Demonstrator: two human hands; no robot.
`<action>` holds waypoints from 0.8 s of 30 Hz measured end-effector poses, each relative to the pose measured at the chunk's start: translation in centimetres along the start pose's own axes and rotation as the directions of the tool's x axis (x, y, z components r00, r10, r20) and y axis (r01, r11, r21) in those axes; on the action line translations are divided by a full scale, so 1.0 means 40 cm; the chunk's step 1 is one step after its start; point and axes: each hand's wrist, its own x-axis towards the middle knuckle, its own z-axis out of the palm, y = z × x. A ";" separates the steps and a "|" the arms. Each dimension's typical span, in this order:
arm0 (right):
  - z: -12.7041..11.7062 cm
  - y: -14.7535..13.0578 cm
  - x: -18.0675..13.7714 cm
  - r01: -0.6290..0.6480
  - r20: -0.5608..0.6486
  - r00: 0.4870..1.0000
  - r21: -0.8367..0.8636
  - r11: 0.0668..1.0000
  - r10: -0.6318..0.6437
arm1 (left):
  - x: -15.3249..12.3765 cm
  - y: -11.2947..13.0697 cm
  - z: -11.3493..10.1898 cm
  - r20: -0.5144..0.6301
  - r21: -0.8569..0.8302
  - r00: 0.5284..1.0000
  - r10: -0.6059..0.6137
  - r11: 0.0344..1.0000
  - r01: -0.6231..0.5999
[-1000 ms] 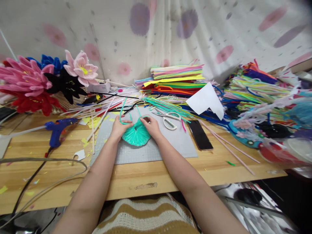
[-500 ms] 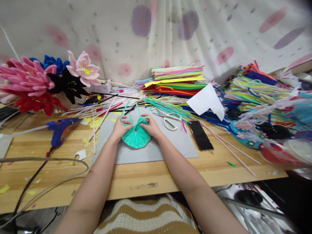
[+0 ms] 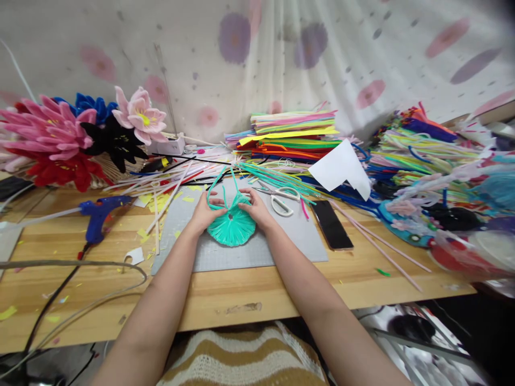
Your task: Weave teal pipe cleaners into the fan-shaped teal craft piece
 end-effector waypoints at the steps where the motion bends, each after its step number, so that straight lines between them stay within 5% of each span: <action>1: -0.001 0.001 0.001 0.006 -0.012 1.000 -0.020 1.000 -0.006 | 0.001 -0.002 0.003 0.017 -0.032 1.000 -0.004 0.999 0.004; 9: -0.019 0.019 0.015 0.134 0.010 0.991 -0.250 0.959 -0.136 | 0.015 -0.032 0.016 -0.016 0.116 0.997 0.075 0.991 -0.073; 17: -0.045 0.046 0.031 0.120 -0.110 0.979 -0.370 0.921 -0.172 | 0.025 -0.012 0.027 -0.113 -0.350 0.992 -0.062 0.936 0.019; 24: -0.059 0.017 0.067 0.152 -0.059 0.977 -0.490 0.858 -0.207 | 0.051 0.010 -0.005 0.003 -0.244 0.979 -0.202 0.950 0.196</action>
